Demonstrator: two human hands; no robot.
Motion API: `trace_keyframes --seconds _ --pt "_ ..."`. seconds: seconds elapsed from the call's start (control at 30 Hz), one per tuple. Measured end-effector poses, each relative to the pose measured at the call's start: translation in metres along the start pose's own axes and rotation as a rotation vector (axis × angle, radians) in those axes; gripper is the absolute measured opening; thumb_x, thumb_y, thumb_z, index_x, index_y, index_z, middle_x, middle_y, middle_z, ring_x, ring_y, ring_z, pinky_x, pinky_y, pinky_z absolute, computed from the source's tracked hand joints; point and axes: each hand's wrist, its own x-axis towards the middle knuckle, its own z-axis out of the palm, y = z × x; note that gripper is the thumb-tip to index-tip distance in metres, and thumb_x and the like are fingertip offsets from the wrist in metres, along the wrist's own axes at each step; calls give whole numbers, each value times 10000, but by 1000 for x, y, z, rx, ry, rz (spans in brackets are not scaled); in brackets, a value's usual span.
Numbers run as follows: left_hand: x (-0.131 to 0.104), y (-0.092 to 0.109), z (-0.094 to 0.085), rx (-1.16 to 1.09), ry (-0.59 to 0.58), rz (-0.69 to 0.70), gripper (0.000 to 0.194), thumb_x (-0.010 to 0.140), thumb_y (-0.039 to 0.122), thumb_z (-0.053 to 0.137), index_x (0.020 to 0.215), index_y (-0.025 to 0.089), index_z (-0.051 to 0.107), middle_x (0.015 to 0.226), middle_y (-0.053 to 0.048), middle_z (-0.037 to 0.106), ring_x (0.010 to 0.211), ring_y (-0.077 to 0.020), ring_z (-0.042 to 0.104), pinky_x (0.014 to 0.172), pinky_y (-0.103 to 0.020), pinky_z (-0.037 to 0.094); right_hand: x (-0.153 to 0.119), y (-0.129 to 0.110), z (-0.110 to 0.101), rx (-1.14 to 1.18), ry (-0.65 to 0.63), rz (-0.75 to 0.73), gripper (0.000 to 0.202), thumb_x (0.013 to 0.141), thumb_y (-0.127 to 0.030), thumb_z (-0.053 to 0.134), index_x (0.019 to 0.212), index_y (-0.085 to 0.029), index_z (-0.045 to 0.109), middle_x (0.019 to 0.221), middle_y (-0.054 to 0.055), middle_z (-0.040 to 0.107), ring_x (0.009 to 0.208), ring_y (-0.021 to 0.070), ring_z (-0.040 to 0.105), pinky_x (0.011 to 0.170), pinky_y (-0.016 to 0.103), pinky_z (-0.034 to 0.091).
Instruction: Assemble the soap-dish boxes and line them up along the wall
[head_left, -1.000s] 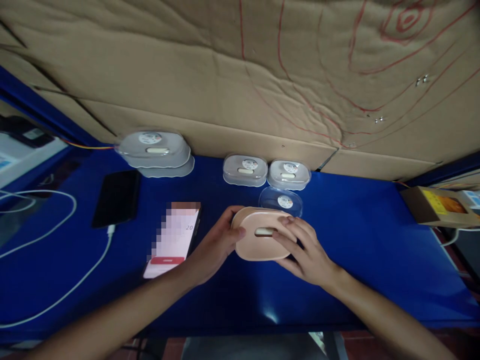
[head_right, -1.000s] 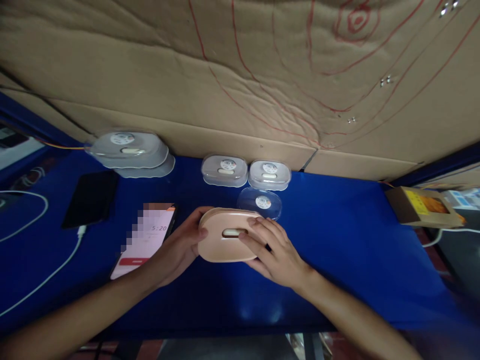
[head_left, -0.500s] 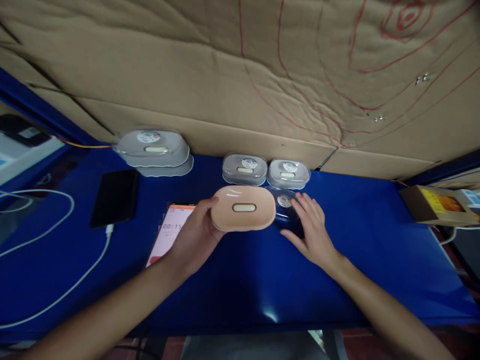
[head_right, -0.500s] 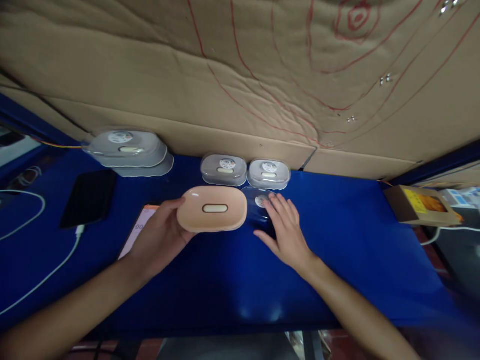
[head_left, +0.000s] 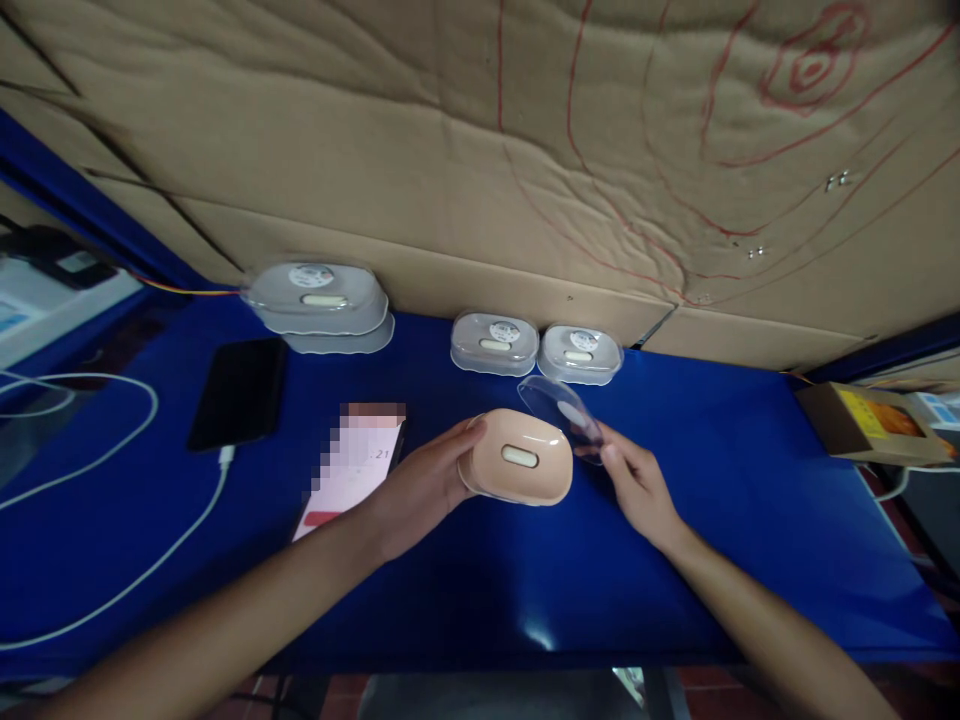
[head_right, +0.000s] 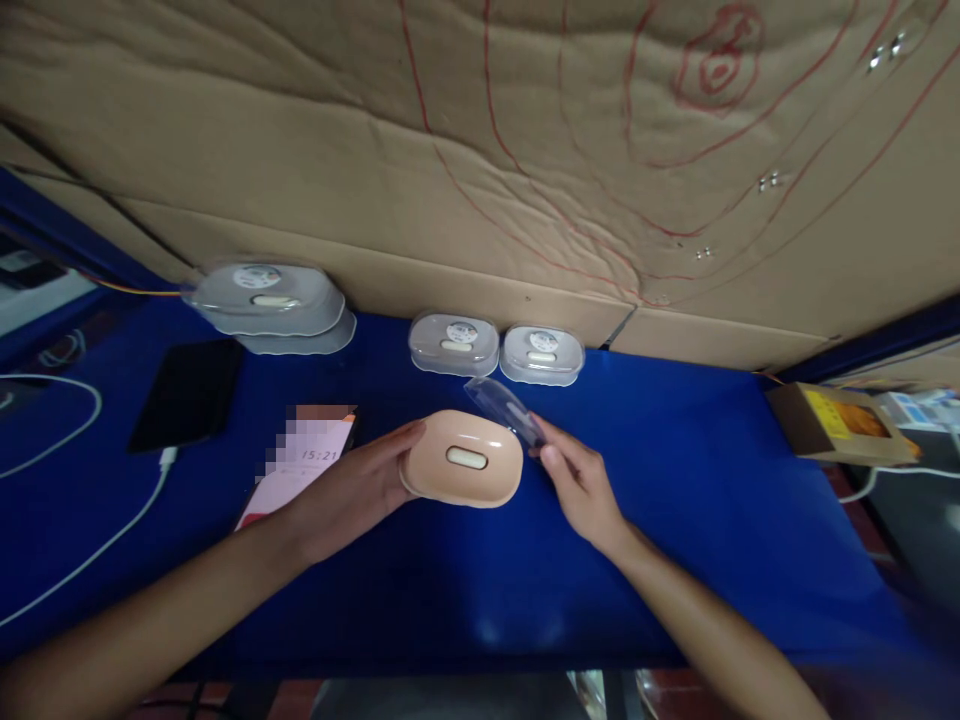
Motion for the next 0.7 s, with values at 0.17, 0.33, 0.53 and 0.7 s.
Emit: trace_keyframes --seconds 0.17,0.33,0.53,0.7 --pt "-2 -3 10 -28 -95 61 439 1065 477 657 1404 210 731 1490 -118 713 1378 -321 640 1070 -391 532 -6 -12 7 -184 -82 -348 587 1048 -331 702 1611 -340 536 1522 103 677 1434 307 627 1184 541 554" --pt "-5 3 19 -6 -203 106 527 1114 570 505 1427 208 725 1554 -123 671 1456 -332 595 1129 -414 511 -6 -15 9 -325 -98 -479 677 1021 -237 724 1647 -313 475 1557 132 610 1501 332 543 1184 580 553" --pt "-4 -3 14 90 -17 141 522 965 471 797 1403 210 683 1462 -157 714 1379 -374 644 1080 -455 536 -7 -16 9 -404 -116 -549 747 1021 -207 723 1689 -285 399 1575 154 575 1532 344 496 1188 580 556" --pt "-5 -3 15 112 12 147 522 963 473 794 1388 195 672 1436 -166 719 1359 -380 650 1042 -456 552 -7 -16 10 -458 -118 -587 772 1030 -226 718 1711 -266 355 1544 178 598 1503 357 526 1154 585 585"
